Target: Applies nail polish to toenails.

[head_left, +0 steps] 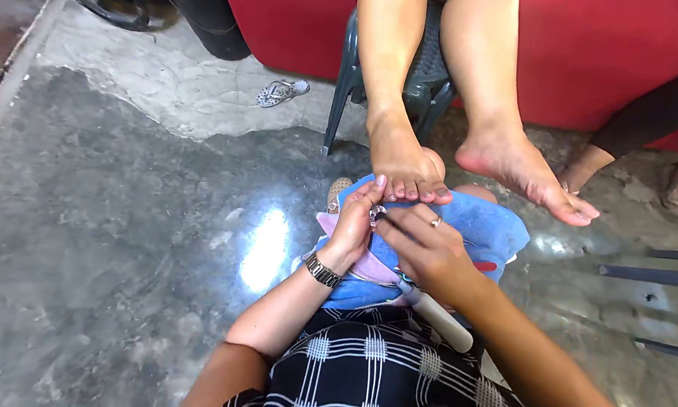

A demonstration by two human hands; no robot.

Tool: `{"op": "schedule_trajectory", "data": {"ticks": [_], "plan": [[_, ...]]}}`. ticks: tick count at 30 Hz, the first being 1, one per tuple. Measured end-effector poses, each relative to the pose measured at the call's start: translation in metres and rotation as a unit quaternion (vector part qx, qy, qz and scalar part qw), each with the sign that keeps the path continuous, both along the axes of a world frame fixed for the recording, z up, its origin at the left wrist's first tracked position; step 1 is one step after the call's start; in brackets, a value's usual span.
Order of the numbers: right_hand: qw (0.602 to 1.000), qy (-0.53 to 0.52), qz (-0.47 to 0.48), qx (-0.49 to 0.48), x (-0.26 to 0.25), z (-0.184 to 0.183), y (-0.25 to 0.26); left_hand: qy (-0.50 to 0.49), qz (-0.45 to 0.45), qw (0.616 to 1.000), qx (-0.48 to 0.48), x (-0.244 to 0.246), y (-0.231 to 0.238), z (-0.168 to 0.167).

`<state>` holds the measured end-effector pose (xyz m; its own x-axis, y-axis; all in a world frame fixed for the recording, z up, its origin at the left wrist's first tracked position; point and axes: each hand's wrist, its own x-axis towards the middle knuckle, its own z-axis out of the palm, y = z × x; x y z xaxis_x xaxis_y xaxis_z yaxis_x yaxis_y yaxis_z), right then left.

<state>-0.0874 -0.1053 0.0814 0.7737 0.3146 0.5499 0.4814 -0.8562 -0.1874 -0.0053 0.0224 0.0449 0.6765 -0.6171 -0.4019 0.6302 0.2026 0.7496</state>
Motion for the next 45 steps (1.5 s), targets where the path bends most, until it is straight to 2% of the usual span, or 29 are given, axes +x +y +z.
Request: {"op": "schedule_trajectory", "data": {"ticks": [2, 4, 6, 10, 14, 17, 20, 22, 25, 36, 45], "plan": [[0.999, -0.001, 0.026, 0.021, -0.005, -0.009, -0.003, -0.005, -0.001, 1.0, 0.004, -0.002, 0.001, 0.0], [0.998, -0.023, -0.026, 0.059, -0.006, -0.019, -0.001, -0.022, 0.015, 0.998, -0.053, 0.001, -0.005, -0.007], [0.995, -0.045, -0.058, 0.068, -0.006, -0.026, 0.002, -0.034, 0.012, 0.997, -0.07, 0.003, -0.006, -0.009], [0.997, -0.027, 0.011, 0.076, -0.008, -0.035, 0.0, -0.046, 0.018, 0.996, -0.073, 0.002, -0.004, -0.009], [0.984, -0.051, -0.066, 0.156, -0.006, -0.042, 0.004, -0.049, 0.024, 0.996, -0.074, 0.0, -0.007, -0.012], [0.983, -0.022, -0.002, 0.18, -0.005, -0.042, 0.003, -0.042, 0.034, 0.996, -0.076, -0.001, -0.008, -0.011], [0.975, -0.026, -0.042, 0.219, -0.005, -0.046, 0.005, -0.035, 0.022, 0.997, -0.069, -0.002, -0.006, -0.009], [0.973, -0.049, -0.057, 0.216, -0.004, -0.047, 0.004, -0.035, 0.027, 0.997, -0.067, -0.003, -0.007, -0.008], [0.976, -0.067, -0.023, 0.204, -0.008, -0.047, 0.0, -0.039, 0.032, 0.997, -0.06, -0.003, -0.008, -0.006], [0.946, -0.065, -0.017, 0.317, -0.018, -0.047, -0.005, -0.059, 0.027, 0.997, -0.04, -0.005, -0.007, -0.007], [0.947, -0.08, -0.017, 0.312, -0.013, -0.047, -0.002, -0.044, 0.038, 0.997, -0.056, -0.005, -0.011, -0.007]]}}
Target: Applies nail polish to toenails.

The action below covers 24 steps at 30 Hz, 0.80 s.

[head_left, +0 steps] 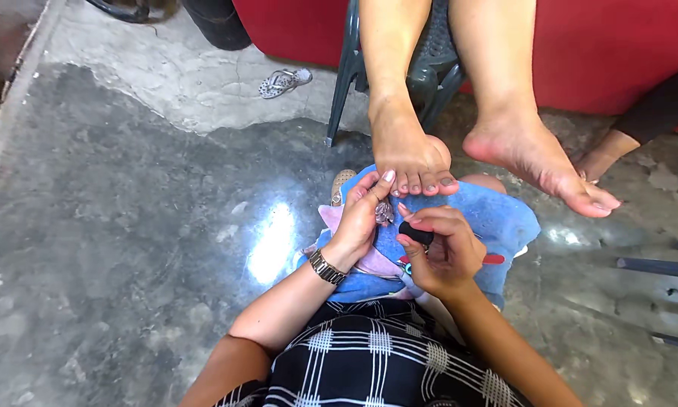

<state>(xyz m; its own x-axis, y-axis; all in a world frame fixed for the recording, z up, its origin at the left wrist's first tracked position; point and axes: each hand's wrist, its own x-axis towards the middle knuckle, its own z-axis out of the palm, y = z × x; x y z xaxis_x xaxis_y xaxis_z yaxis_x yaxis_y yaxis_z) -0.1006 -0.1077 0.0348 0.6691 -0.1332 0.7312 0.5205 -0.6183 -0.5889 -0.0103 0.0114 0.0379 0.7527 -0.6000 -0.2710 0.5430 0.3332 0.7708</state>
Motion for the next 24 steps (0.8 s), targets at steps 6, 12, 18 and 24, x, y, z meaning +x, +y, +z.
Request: {"op": "schedule_trajectory", "data": {"ticks": [6, 12, 18, 24], "plan": [[1.0, -0.003, 0.0, -0.005, 0.007, 0.002, 0.002, 0.002, -0.003, 1.0, 0.005, 0.0, 0.0, 0.0], [1.0, -0.005, 0.01, 0.017, 0.008, 0.004, 0.001, 0.006, 0.0, 1.0, -0.006, 0.0, -0.001, -0.001], [0.995, -0.051, -0.058, -0.066, 0.011, 0.001, -0.002, -0.001, -0.009, 1.0, -0.009, 0.001, 0.001, -0.002], [0.989, -0.055, -0.064, -0.118, 0.014, 0.0, -0.001, 0.002, -0.005, 1.0, -0.02, 0.002, 0.0, -0.004]]}}
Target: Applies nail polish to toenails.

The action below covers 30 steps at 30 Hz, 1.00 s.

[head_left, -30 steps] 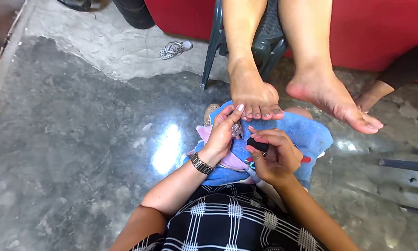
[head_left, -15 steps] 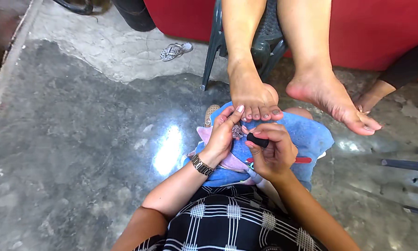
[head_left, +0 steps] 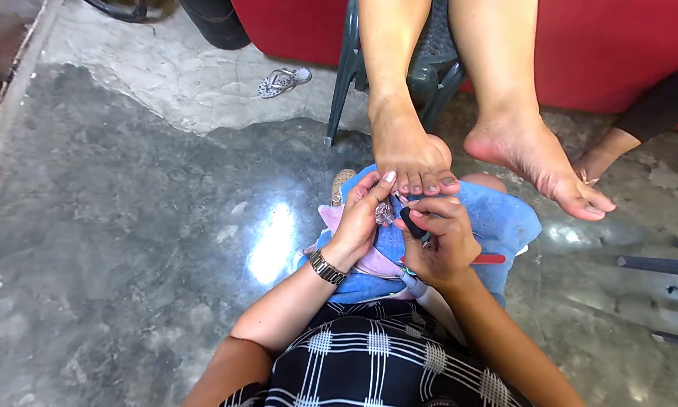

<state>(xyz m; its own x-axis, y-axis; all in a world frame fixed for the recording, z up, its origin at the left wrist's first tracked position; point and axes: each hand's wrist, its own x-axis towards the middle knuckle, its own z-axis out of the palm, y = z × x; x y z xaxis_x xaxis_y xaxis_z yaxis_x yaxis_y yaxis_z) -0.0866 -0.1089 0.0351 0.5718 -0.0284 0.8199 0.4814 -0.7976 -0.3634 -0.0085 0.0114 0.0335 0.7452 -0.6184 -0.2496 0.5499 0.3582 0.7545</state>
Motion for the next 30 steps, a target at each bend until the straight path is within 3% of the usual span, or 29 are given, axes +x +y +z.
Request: {"op": "schedule_trajectory", "data": {"ticks": [30], "plan": [[1.0, 0.002, -0.019, -0.021, 0.0022, 0.0003, 0.0031, 0.009, -0.009, 1.0, -0.013, 0.0027, 0.0032, -0.0028]]}}
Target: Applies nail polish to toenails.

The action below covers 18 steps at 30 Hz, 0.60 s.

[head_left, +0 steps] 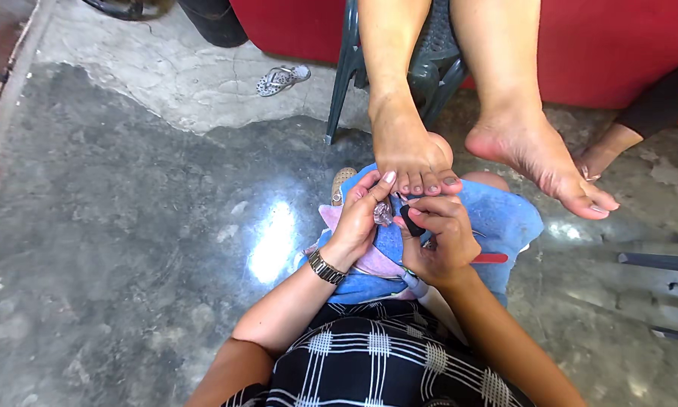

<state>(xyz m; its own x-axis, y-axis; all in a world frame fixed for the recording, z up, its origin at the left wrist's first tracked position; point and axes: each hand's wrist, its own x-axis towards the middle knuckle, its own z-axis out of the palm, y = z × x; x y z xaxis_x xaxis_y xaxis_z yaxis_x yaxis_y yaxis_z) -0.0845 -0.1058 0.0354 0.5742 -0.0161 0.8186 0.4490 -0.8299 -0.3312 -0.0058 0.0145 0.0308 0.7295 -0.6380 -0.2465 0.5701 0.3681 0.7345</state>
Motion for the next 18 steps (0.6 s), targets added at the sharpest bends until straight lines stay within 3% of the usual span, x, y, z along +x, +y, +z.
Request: {"op": "schedule_trajectory", "data": {"ticks": [5, 12, 18], "plan": [[1.0, 0.011, 0.0, -0.003, 0.0, 0.001, 0.0, 0.001, 0.002, 1.0, -0.004, 0.0, -0.001, 0.0], [0.994, -0.017, 0.039, 0.099, -0.003, 0.009, -0.003, 0.042, -0.007, 0.998, -0.045, -0.008, 0.003, -0.01], [0.998, -0.03, 0.008, 0.052, 0.001, 0.016, 0.001, 0.018, -0.031, 0.994, -0.098, -0.017, 0.007, 0.002]]}}
